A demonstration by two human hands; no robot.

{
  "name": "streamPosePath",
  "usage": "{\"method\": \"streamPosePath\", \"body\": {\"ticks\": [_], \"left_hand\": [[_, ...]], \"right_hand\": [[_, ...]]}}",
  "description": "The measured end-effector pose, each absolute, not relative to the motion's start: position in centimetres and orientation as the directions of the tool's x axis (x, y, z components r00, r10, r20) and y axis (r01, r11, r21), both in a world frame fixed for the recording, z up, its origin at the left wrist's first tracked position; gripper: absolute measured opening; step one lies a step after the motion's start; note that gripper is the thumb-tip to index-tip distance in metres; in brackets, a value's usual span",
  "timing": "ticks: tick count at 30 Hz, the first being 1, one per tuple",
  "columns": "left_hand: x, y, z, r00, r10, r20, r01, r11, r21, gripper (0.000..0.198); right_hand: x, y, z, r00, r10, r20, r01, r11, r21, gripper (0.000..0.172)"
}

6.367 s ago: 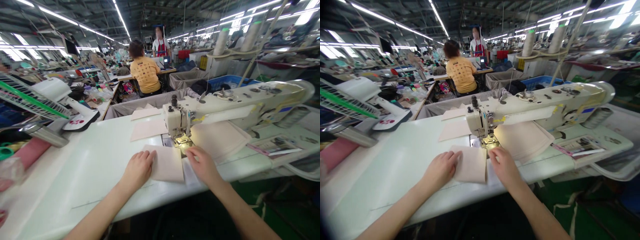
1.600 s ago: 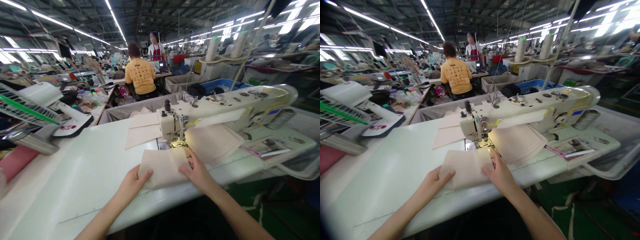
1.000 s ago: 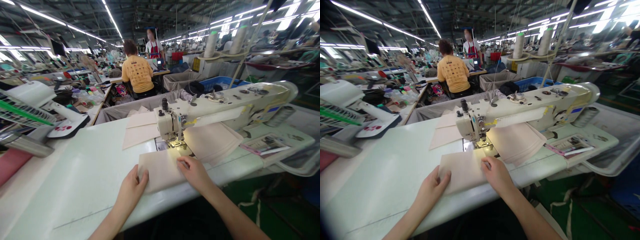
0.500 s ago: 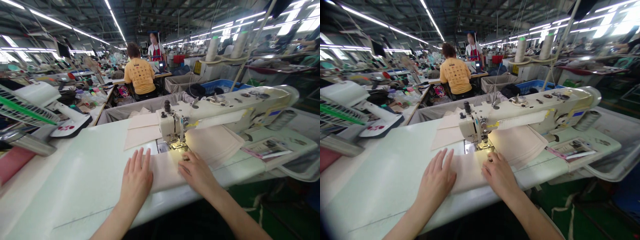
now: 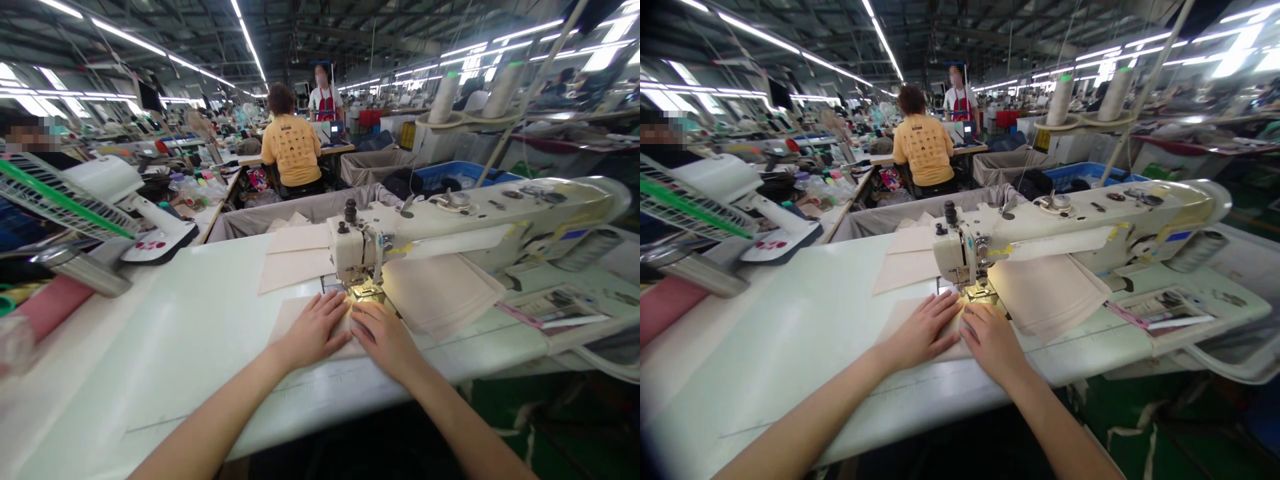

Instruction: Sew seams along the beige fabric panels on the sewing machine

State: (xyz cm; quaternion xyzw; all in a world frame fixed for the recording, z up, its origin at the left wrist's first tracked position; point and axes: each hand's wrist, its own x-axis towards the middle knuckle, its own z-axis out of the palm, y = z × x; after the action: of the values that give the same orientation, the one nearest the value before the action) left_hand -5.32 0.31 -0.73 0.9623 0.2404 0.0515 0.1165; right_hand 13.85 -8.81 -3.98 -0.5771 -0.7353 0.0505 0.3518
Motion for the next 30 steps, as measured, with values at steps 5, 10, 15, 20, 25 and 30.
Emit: {"method": "streamPosePath", "body": {"ticks": [5, 10, 15, 20, 25, 30], "left_hand": [[-5.2, 0.3, -0.8, 0.872, 0.487, 0.049, 0.464, -0.855, 0.231, 0.059], [-5.4, 0.3, -1.0, 0.882, 0.467, 0.067, 0.442, -0.867, 0.229, 0.058], [-5.4, 0.9, -0.8, 0.885, 0.461, 0.064, 0.438, -0.872, 0.221, 0.057], [-5.3, 1.4, -0.7, 0.887, 0.457, 0.067, 0.435, -0.876, 0.21, 0.058], [-5.8, -1.3, -0.3, 0.911, 0.406, 0.078, 0.383, -0.9, 0.207, 0.041], [-6.6, -4.1, 0.1, 0.964, 0.259, 0.064, 0.235, -0.938, 0.255, 0.048]], "right_hand": [[13.9, -8.7, -4.0, -0.09, 0.886, 0.454, 0.814, 0.328, -0.48, 0.021], [13.8, -8.9, -4.2, -0.087, 0.878, 0.472, 0.82, 0.332, -0.467, 0.024], [13.6, -8.6, -4.0, -0.079, 0.882, 0.464, 0.822, 0.321, -0.47, 0.023], [13.7, -8.5, -3.5, -0.074, 0.893, 0.444, 0.823, 0.306, -0.479, 0.021], [14.8, -11.5, -3.8, -0.122, 0.88, 0.459, 0.78, 0.371, -0.503, 0.02], [15.9, -14.3, -3.8, -0.238, 0.855, 0.462, 0.773, 0.455, -0.442, 0.029]]}}
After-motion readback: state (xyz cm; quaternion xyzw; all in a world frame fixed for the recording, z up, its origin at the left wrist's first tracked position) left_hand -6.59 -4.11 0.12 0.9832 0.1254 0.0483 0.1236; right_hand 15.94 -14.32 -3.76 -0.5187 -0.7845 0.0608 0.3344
